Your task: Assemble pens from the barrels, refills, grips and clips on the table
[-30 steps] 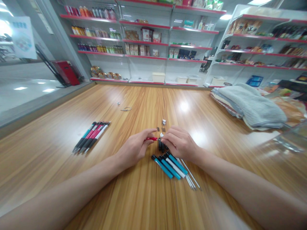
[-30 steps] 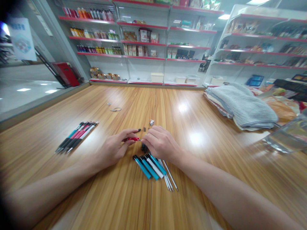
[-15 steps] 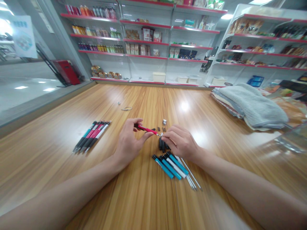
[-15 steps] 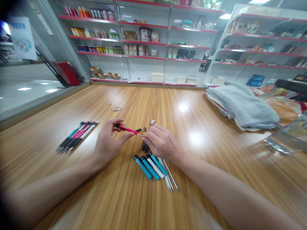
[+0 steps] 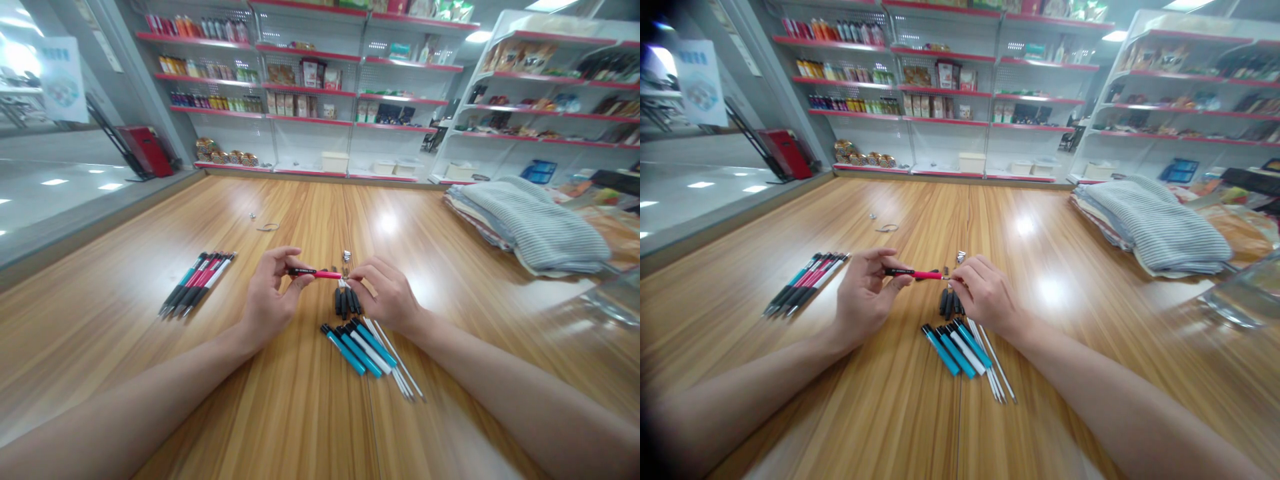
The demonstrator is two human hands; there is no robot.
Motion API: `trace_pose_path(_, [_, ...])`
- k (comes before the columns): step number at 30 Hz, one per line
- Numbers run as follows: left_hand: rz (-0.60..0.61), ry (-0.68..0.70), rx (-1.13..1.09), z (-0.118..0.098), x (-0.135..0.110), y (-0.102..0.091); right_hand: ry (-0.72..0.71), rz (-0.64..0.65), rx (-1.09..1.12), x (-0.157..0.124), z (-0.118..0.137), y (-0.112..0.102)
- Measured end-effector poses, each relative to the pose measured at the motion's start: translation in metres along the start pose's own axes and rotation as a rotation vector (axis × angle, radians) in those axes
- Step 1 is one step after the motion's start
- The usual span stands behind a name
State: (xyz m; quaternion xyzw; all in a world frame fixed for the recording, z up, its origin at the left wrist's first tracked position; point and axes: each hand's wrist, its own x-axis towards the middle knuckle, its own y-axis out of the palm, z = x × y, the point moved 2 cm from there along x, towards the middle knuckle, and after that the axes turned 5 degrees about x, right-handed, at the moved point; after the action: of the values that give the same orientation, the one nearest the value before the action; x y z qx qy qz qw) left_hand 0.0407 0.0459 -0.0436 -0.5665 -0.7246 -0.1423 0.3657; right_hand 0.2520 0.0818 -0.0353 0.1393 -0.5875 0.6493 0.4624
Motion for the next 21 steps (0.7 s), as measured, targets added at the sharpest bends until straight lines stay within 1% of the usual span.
trace_pose_path(5, [0.023, -0.002, 0.008, 0.001, -0.002, -0.001, -0.007, 0.018, 0.032, -0.001, 0.0, 0.0])
trace_pose_path(8, [0.055, 0.031, 0.111, 0.002, -0.001, -0.002, -0.012, 0.015, 0.03, -0.001, -0.001, 0.0])
trace_pose_path(11, [0.156, 0.128, 0.303, -0.001, 0.0, -0.003, -0.011, 0.015, 0.028, 0.0, -0.002, 0.0])
trace_pose_path(14, [0.251, 0.265, 0.519, -0.008, 0.0, -0.003, -0.014, 0.008, 0.025, 0.0, -0.001, 0.0])
trace_pose_path(17, [0.333, 0.393, 0.726, -0.015, -0.003, 0.0, -0.045, 0.039, 0.016, -0.001, 0.002, 0.001])
trace_pose_path(19, [0.395, 0.452, 0.801, -0.017, -0.007, 0.004, -0.08, 0.07, 0.018, -0.001, 0.006, 0.003])
trace_pose_path(21, [0.451, 0.477, 0.796, -0.018, -0.009, 0.007, -0.116, 0.094, 0.027, 0.0, 0.01, 0.005])
